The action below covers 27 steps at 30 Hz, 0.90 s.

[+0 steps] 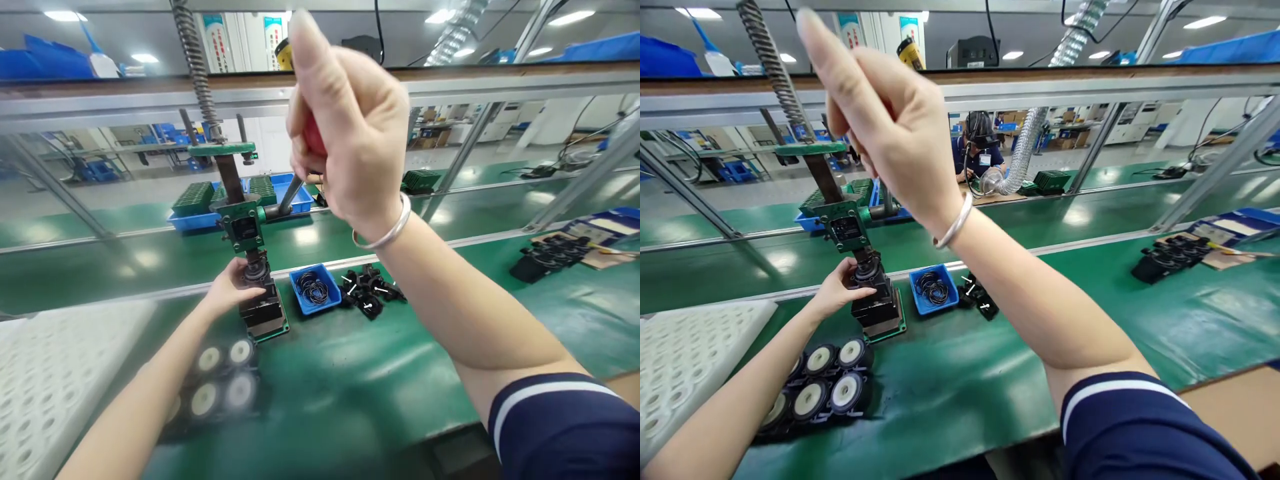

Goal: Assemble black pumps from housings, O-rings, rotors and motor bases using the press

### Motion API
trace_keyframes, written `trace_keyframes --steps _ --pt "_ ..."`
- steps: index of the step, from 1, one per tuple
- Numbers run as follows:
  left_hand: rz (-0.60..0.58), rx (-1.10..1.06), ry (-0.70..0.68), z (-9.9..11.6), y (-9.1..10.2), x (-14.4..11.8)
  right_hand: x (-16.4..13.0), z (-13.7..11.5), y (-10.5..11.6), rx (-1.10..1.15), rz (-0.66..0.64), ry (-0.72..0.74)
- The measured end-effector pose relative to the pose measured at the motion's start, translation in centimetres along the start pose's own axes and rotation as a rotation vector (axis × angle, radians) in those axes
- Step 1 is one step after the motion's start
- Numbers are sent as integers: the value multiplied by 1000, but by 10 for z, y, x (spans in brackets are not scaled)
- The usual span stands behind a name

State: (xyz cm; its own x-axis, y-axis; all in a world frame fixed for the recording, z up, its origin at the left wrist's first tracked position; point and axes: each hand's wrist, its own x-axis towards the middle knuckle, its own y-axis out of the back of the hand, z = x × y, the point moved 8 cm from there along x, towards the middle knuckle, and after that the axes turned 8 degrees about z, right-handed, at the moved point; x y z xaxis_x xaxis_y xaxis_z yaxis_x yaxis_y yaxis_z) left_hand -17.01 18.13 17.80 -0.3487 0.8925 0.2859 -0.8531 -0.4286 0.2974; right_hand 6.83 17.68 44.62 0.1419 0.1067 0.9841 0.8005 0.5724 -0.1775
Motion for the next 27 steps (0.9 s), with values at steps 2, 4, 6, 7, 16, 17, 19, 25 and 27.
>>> trace_keyframes --steps 2,4,6,7,16,17,19,25,27 --pt "3 10 -3 1 1 0 -6 -2 3 77 54 17" --pt "-1 21 -13 1 2 1 -17 -6 10 57 146 5" --pt "-3 35 -20 0 4 2 -23 -7 12 -5 172 -19" --pt "-4 41 -20 -1 5 2 -23 -6 11 -49 152 -25" --pt "6 83 -51 2 7 4 -27 -8 11 -118 128 38" --pt "4 78 -46 3 6 4 -26 -6 9 -104 107 41" --pt "-1 63 -31 4 6 4 -23 -6 2 -68 47 85" --pt "-14 69 -39 7 6 3 -29 -12 13 -113 122 9" --pt "-32 62 -34 8 5 3 -23 -11 9 -85 81 -17"
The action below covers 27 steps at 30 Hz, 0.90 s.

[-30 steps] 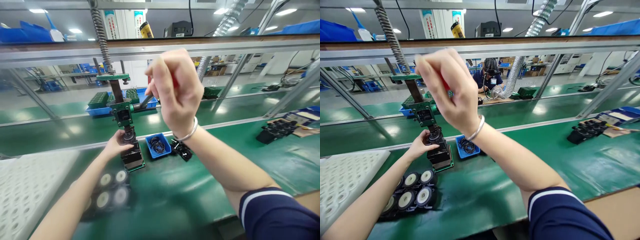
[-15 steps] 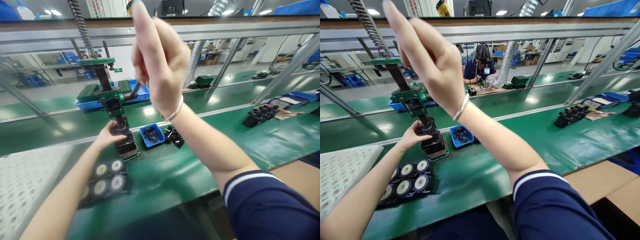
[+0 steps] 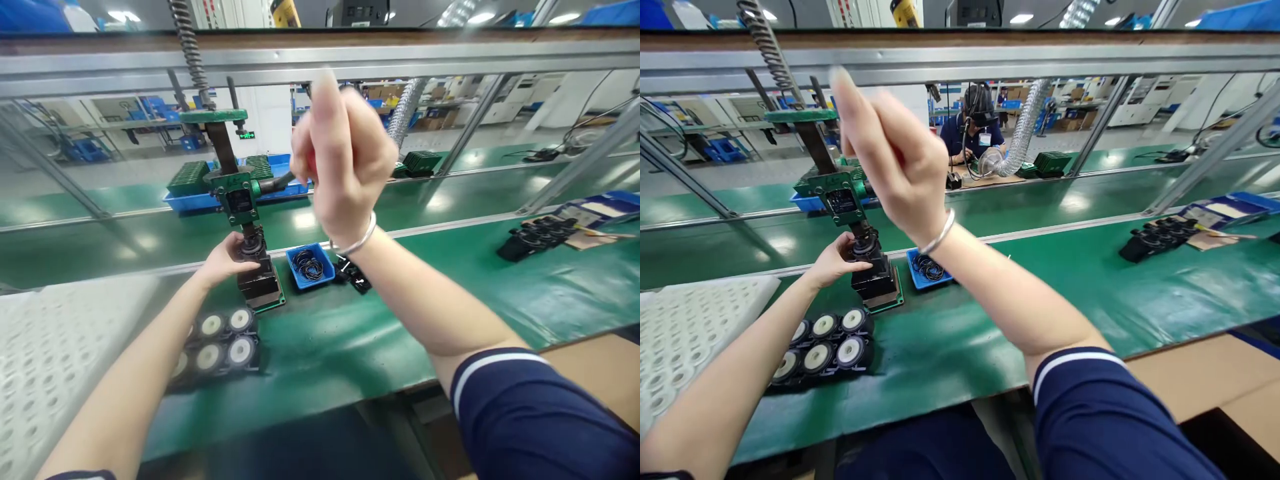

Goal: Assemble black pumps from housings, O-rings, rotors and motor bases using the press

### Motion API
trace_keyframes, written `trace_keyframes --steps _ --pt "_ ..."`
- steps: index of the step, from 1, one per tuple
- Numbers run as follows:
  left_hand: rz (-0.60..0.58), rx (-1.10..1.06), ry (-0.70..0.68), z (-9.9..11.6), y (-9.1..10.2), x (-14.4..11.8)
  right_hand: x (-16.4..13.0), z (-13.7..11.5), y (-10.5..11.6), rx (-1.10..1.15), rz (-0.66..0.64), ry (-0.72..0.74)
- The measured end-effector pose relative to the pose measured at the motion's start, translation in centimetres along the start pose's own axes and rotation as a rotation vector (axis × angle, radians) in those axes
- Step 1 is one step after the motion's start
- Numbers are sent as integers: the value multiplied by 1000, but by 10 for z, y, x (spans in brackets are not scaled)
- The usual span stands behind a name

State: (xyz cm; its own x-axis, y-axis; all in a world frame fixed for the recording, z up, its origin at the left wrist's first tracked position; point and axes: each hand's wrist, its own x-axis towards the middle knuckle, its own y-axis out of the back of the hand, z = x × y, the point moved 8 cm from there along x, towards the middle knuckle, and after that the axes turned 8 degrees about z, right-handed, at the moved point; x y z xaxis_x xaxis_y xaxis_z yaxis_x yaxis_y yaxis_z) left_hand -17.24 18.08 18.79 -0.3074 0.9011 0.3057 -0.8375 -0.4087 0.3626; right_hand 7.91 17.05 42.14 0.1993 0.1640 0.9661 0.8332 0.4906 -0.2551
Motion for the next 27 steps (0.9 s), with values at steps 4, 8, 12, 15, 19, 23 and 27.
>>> trace_keyframes --steps 4,8,12,15,19,23,27 --pt "-22 -39 6 -1 -1 1 2 -2 -4 45 -42 -23" --pt "-39 -68 5 -4 -2 1 -14 -6 9 -118 57 -103" --pt "-63 -74 14 -2 -2 -1 -6 -1 -2 -117 -34 -111" --pt "-80 -71 19 0 -2 -2 -2 -3 -1 -42 13 -91" --pt "-98 -67 25 0 -2 -3 -13 -4 7 -131 67 -145" --pt "-115 -65 31 1 -2 -3 -7 0 1 -145 12 -116" --pt "-118 -64 29 -1 0 -3 -9 -3 5 -135 43 -88"
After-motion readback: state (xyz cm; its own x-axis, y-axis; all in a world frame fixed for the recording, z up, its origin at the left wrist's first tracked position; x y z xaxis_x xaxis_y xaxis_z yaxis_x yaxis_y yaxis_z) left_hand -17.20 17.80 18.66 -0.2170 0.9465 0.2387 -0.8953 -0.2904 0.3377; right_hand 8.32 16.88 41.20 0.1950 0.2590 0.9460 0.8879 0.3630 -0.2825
